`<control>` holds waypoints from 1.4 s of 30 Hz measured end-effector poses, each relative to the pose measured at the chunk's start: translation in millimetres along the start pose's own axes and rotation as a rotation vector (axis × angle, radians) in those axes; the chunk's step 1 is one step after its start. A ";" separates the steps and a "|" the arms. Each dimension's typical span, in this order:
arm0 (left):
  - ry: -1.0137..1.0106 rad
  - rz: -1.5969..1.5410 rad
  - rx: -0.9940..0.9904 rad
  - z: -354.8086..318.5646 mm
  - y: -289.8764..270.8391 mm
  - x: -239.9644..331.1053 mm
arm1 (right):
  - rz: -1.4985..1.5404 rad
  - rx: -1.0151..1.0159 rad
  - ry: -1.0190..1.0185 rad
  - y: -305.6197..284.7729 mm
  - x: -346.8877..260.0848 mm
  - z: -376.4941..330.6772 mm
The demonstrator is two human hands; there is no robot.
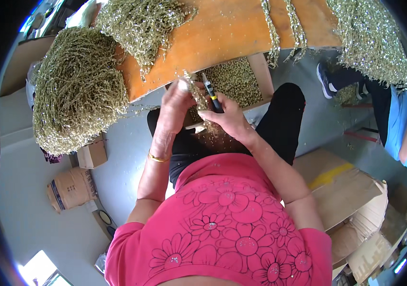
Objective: Cutting and processing gold-colored decorative tinsel trim using pliers.
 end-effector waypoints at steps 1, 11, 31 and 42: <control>-0.006 0.223 -0.060 -1.3 -3.1 -6.0 | -0.103 0.041 -0.003 1.1 -0.3 0.9; 0.202 0.150 0.091 4.2 -22.8 3.6 | 0.077 -0.328 0.077 3.1 27.0 -2.0; 0.198 -0.217 0.137 7.6 -27.3 -24.8 | 0.460 0.589 -0.211 -13.9 -9.3 -0.4; -0.045 0.059 -0.012 -10.5 -1.5 -25.8 | 0.075 0.400 -0.274 -24.8 -11.1 1.8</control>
Point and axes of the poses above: each hand's wrist, its own z-axis towards the middle knuckle, its own y-axis out of the palm, x = y × z, the point moved 3 cm from there along z, towards the middle knuckle, and after that the axes turned 5 degrees about x, right-handed, at the moved point
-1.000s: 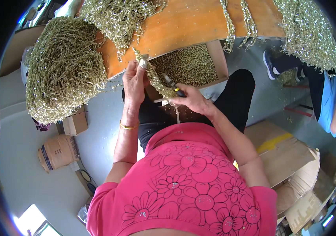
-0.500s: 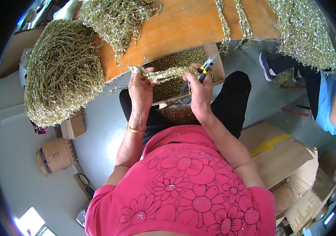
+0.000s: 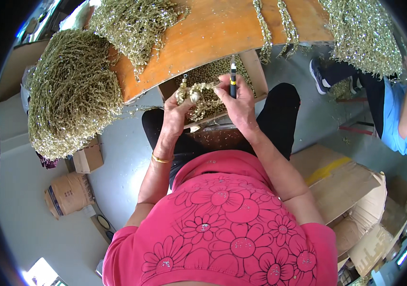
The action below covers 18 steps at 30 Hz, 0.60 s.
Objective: Cutting and processing gold-colored decorative tinsel trim using pliers.
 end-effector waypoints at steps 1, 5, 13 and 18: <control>0.029 0.064 -0.027 1.0 -3.6 -2.5 | 0.083 0.008 0.070 -0.9 0.3 -0.1; -0.031 -0.251 -0.151 2.3 -7.4 -14.8 | 0.513 0.062 0.389 -0.5 8.1 -0.7; 0.153 0.032 -0.075 -2.9 0.3 -9.7 | 0.389 -0.070 0.387 8.7 6.9 -6.0; 0.046 -0.028 -0.067 -0.9 -2.9 -12.0 | 0.312 0.008 0.263 4.4 3.5 -0.2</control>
Point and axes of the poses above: each hand's wrist, its own z-axis towards the middle knuckle, its own y-axis out of the palm, x = y × z, the point moved 3 cm from there along z, towards the middle knuckle, and after that the axes turned 5 degrees about x, right-handed, at the moved point
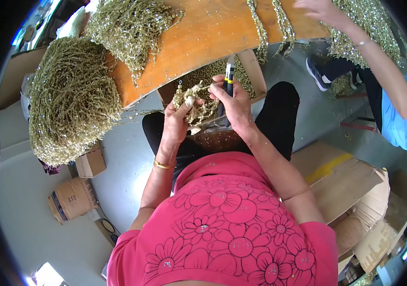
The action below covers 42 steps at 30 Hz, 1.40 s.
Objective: Cutting and processing gold-colored decorative tinsel trim using pliers.
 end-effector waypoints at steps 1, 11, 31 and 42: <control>-0.066 -0.199 -0.031 -1.4 4.6 3.1 | -0.053 -0.026 -0.015 -1.8 1.9 2.6; -0.022 -0.132 -0.038 1.7 -11.1 6.1 | -0.556 -0.133 -0.050 -23.4 -55.6 -23.3; -0.185 -0.182 -0.218 -6.0 -17.4 2.4 | -0.123 -0.620 0.698 -1.7 -17.8 -32.8; -0.104 -0.046 -0.151 -10.0 -13.6 1.9 | -0.181 -0.065 0.192 -35.1 -18.9 6.2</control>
Point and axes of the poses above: each hand's wrist, its own z-axis towards the middle knuckle, its own y-axis out of the palm, x = y × z, the point moved 3 cm from there along z, towards the middle knuckle, and after that the axes turned 5 degrees about x, right-handed, at the moved point
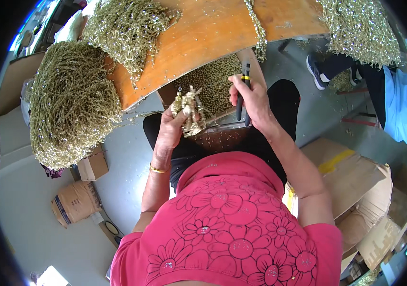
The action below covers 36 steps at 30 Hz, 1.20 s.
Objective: Cutting and processing gold-colored decorative tinsel trim using pliers.
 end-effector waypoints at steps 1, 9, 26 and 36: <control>0.017 0.108 0.079 -0.3 1.7 1.0 | -0.043 -0.002 -0.064 6.4 -1.7 -4.5; 0.094 0.246 0.109 -2.8 14.8 11.1 | -0.219 0.000 -0.288 45.1 19.5 2.9; 0.303 0.317 0.262 16.5 15.6 -0.2 | -0.587 0.337 -0.745 36.8 18.1 2.2; 0.184 0.295 0.203 14.1 8.0 6.1 | -0.258 0.118 -0.460 33.4 20.3 -1.1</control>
Point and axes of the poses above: each hand's wrist, its own z-axis towards the middle knuckle, its own y-axis out of the palm, x = y × z, the point moved 3 cm from there along z, towards the middle knuckle, and after that the axes turned 5 degrees about x, right-handed, at the moved point
